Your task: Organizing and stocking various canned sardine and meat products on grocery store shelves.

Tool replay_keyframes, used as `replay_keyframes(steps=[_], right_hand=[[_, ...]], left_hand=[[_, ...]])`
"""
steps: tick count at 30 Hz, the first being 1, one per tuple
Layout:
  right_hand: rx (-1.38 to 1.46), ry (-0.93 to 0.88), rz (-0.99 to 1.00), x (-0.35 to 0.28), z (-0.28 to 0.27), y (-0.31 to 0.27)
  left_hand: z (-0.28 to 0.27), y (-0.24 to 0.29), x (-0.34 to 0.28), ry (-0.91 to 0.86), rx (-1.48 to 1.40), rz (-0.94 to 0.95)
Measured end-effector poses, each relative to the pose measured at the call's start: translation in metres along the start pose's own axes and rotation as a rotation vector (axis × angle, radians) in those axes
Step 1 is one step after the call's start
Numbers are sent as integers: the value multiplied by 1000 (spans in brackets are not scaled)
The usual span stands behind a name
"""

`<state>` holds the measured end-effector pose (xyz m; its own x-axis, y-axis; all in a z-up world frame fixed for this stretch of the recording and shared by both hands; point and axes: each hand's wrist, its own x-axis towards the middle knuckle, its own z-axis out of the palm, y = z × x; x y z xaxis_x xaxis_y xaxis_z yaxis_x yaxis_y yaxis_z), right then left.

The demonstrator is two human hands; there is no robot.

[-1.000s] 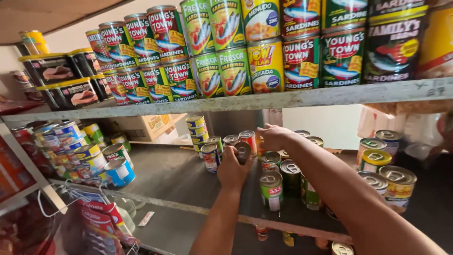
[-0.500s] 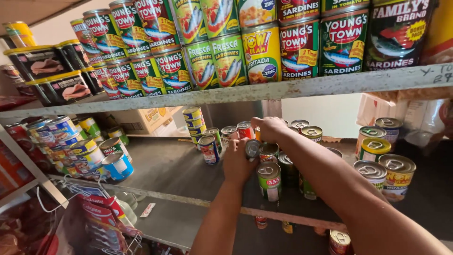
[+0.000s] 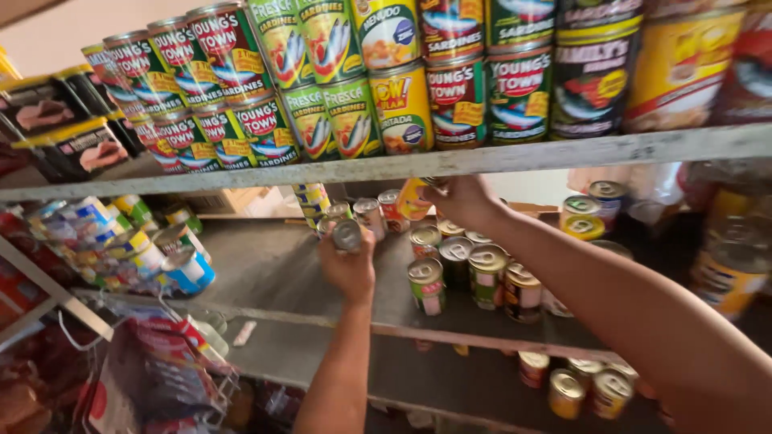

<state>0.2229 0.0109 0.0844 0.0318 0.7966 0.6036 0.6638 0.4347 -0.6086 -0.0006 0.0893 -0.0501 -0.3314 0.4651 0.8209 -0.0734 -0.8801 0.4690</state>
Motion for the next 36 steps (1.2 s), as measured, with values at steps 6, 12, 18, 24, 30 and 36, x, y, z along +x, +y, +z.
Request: replay_keyframes(steps=[6, 12, 18, 24, 30, 36], right_hand=[[-26, 218, -201, -129, -101, -110], [-211, 270, -195, -232, -173, -113], [-473, 356, 90, -307, -219, -45], [-576, 461, 150, -333, -254, 17], [-600, 455, 146, -351, -265, 56], [-656, 381, 267, -370, -264, 32]], left_hand=[[-10, 144, -11, -25, 263, -50], [26, 251, -74, -381, -88, -530], [105, 323, -140, -817, -70, -341], [196, 315, -198, -844, -204, -523], [273, 275, -229, -759, 135, -275], [276, 238, -254, -765, 94, -276]])
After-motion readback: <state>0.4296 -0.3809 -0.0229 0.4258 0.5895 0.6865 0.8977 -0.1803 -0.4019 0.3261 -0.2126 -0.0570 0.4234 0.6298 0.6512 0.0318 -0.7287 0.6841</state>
